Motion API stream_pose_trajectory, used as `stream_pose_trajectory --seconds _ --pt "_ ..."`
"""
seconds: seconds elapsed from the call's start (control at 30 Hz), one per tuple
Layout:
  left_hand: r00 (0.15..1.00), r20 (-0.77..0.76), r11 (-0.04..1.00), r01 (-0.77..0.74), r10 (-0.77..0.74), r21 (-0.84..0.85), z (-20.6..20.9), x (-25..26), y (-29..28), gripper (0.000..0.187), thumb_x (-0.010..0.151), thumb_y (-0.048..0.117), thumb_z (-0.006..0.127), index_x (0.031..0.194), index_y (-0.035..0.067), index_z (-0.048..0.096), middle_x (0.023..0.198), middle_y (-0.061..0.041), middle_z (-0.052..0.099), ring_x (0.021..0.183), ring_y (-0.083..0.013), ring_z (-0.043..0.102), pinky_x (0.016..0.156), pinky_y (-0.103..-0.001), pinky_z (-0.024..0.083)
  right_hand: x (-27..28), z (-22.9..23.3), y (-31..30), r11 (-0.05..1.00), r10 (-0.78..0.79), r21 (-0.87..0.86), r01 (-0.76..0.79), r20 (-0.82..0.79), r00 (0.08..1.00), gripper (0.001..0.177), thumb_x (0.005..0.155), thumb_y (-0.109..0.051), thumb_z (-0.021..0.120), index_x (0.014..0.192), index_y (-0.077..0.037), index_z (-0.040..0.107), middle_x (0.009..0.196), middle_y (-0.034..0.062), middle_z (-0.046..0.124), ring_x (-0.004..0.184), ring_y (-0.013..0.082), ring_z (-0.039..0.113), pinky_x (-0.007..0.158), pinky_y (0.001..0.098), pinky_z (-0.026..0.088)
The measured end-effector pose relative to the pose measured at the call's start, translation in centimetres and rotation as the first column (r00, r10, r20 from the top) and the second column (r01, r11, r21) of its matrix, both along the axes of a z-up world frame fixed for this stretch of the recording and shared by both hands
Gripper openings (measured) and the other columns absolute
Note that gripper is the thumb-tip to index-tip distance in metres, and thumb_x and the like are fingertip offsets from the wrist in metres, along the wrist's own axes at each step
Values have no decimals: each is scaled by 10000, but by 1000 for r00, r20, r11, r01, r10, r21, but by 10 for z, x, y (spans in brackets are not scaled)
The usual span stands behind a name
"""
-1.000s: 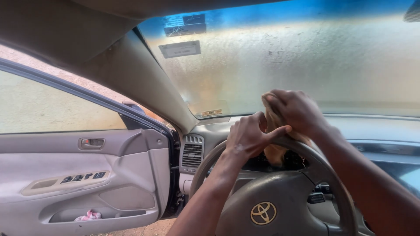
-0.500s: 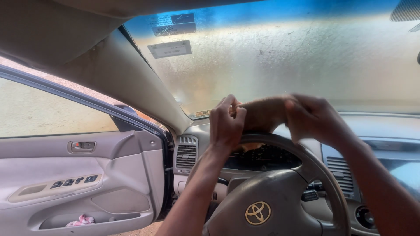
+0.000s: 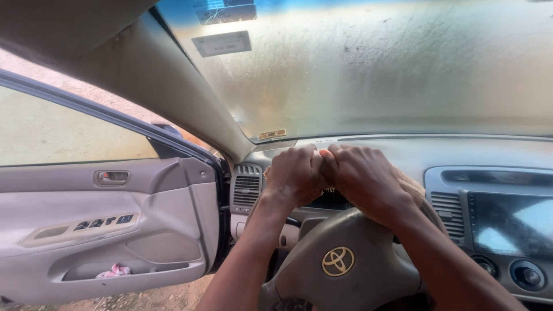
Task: Cleaning the car dashboard and steering wheel area with a cloth.
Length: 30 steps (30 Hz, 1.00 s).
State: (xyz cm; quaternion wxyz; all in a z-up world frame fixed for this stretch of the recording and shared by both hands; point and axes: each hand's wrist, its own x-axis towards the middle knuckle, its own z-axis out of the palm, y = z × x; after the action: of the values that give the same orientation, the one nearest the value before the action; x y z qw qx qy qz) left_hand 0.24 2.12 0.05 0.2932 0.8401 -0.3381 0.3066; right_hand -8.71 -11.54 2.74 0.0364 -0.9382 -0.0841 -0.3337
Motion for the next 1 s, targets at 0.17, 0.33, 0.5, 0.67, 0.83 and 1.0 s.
stream_pose_trajectory --seconds 0.17,0.33,0.5,0.67,0.83,1.0 --pt "995 6 992 -96 96 -81 -20 9 5 467 984 366 376 880 41 694 799 -236 721 782 -431 714 770 -568 554 15 -11 8 999 -32 -32 34 61 998 506 1071 -407 389 815 -51 641 731 158 703 651 339 693 664 478 536" --pt "991 51 992 -122 124 -39 -12 14 -19 475 983 379 404 849 49 718 789 -230 715 749 -415 719 751 -560 565 -1 -13 3 973 -187 158 170 98 978 591 1060 -476 405 747 -46 664 652 175 689 558 311 685 624 462 551" --pt "982 170 996 -84 85 -16 -4 6 -33 403 936 324 469 788 47 720 726 -221 706 713 -393 720 703 -522 582 -9 -23 -5 913 -296 324 247 111 949 621 1057 -496 418 723 -37 670 535 164 633 473 295 641 579 456 533" --pt "977 208 999 -44 37 28 1 -1 -53 377 948 299 470 793 50 706 705 -210 708 673 -368 724 673 -502 588 -5 -34 -30 870 -364 371 325 37 931 648 1072 -526 373 781 -40 688 554 137 638 468 268 650 527 427 556" --pt "968 251 997 -34 15 72 3 -9 -73 370 929 324 508 761 70 718 694 -204 705 643 -361 721 652 -492 592 -5 -54 -50 865 -387 384 322 105 916 653 1082 -524 357 872 -17 712 638 153 674 500 275 682 514 420 566" --pt "963 269 994 3 -31 106 3 -18 -89 345 927 315 524 759 80 713 656 -182 703 603 -349 710 691 -484 570 -13 -64 -61 851 -427 420 315 205 881 598 1089 -480 389 949 -22 747 755 227 731 626 356 726 630 477 568"
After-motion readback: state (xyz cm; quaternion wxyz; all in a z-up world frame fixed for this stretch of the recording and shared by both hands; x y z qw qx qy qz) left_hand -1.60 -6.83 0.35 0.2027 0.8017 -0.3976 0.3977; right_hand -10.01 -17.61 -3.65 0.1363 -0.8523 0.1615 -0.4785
